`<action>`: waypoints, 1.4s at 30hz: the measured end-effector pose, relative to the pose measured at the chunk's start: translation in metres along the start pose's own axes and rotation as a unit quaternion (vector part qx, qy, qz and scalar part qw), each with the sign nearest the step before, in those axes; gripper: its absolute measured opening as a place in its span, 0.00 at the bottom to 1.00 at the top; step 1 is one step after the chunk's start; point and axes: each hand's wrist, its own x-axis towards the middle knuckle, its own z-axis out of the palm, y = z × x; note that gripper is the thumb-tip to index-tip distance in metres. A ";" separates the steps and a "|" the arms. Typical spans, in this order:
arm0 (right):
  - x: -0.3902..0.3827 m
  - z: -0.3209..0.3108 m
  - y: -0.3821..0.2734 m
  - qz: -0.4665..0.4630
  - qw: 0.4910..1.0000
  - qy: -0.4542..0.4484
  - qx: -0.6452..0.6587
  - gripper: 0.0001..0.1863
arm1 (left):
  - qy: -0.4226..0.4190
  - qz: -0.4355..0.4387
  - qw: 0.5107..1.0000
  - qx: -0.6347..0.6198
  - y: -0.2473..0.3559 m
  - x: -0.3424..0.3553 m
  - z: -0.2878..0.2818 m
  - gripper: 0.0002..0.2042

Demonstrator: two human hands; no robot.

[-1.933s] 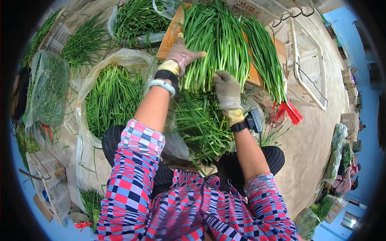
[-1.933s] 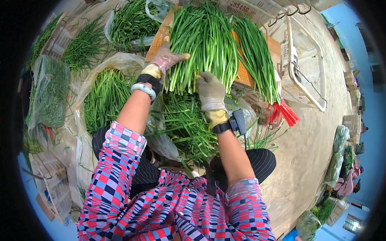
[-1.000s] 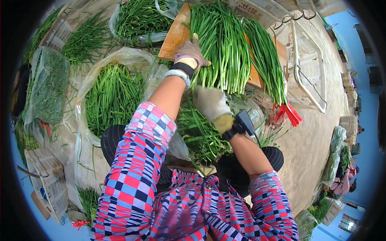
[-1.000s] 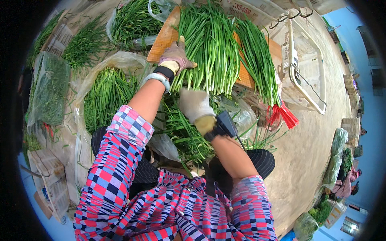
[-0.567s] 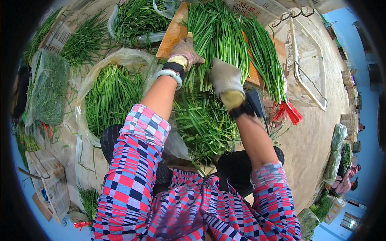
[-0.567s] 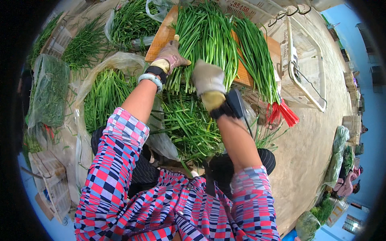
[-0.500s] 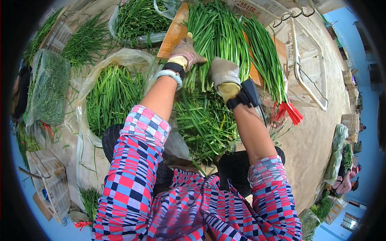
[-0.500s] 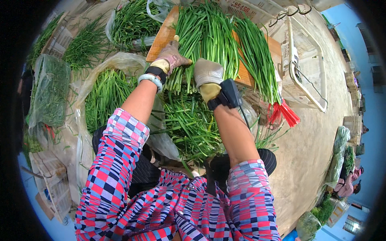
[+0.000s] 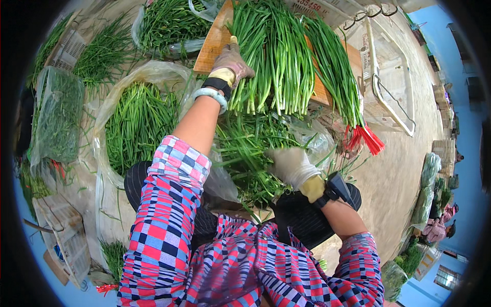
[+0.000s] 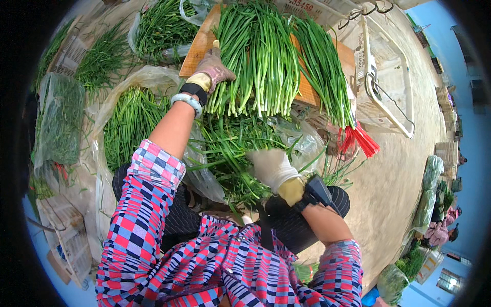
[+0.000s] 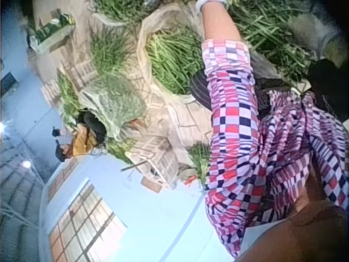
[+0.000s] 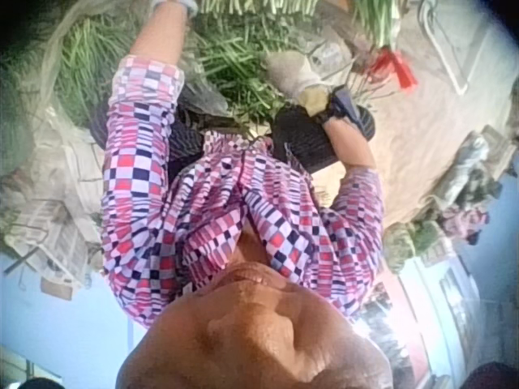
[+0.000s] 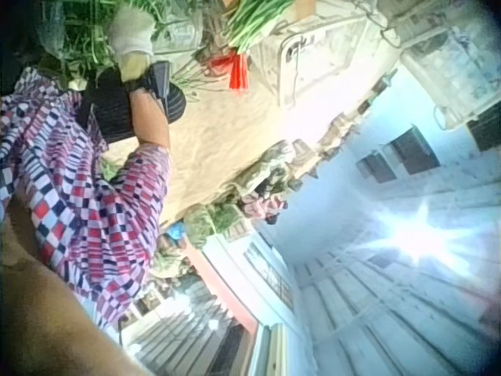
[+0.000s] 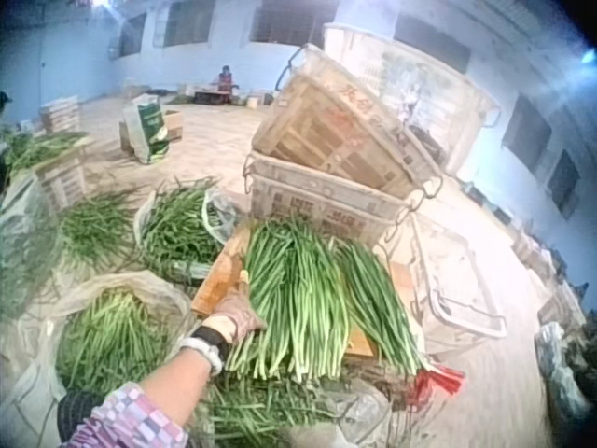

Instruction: The person is sorting and bundling green chives on a board and placing them into bundles.

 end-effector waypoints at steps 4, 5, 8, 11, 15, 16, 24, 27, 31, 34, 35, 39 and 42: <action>0.052 -0.036 -0.006 0.047 0.945 0.322 0.039 0.16 | 0.028 0.000 1.000 0.005 0.002 -0.002 0.003 0.54; 0.070 -0.029 0.000 0.046 0.930 0.364 0.034 0.13 | 0.038 -0.003 0.999 -0.008 0.004 -0.001 0.005 0.55; 0.093 -0.011 0.008 0.039 0.923 0.382 -0.006 0.06 | 0.036 0.002 0.999 0.014 0.022 -0.024 0.011 0.59; 0.096 0.003 0.010 -0.016 0.915 0.403 -0.006 0.06 | 0.033 -0.009 0.995 0.089 0.032 -0.039 0.008 0.61; 0.077 0.003 0.003 -0.021 0.928 0.369 0.055 0.04 | 0.007 -0.031 0.995 0.092 0.029 -0.030 0.004 0.61; 0.065 -0.001 0.001 -0.059 0.976 0.206 0.036 0.07 | 0.009 -0.026 0.997 0.071 0.027 -0.025 0.008 0.60; 0.022 -0.057 0.060 0.268 0.903 0.265 0.205 0.27 | 0.001 -0.019 1.000 0.015 0.024 -0.022 0.003 0.60; 0.060 -0.069 0.061 0.344 0.912 0.131 0.182 0.27 | 0.031 -0.022 0.996 -0.080 0.028 -0.022 0.009 0.61; 0.070 -0.055 0.056 0.331 0.877 0.252 0.240 0.24 | 0.023 -0.037 0.999 0.005 0.059 -0.054 0.007 0.62; 0.063 -0.049 0.082 0.378 0.841 0.268 0.280 0.25 | 0.042 -0.037 0.998 0.026 0.055 -0.044 0.014 0.59; 0.062 -0.043 0.087 0.374 0.840 0.305 0.247 0.25 | 0.029 -0.038 0.999 0.021 0.048 -0.034 0.014 0.58; 0.055 -0.059 0.067 0.312 0.856 0.368 0.183 0.18 | 0.027 -0.047 0.998 -0.022 0.034 -0.024 0.014 0.57; 0.076 -0.075 0.046 0.207 0.893 0.367 0.157 0.12 | 0.020 -0.051 0.998 0.015 0.042 -0.027 0.016 0.55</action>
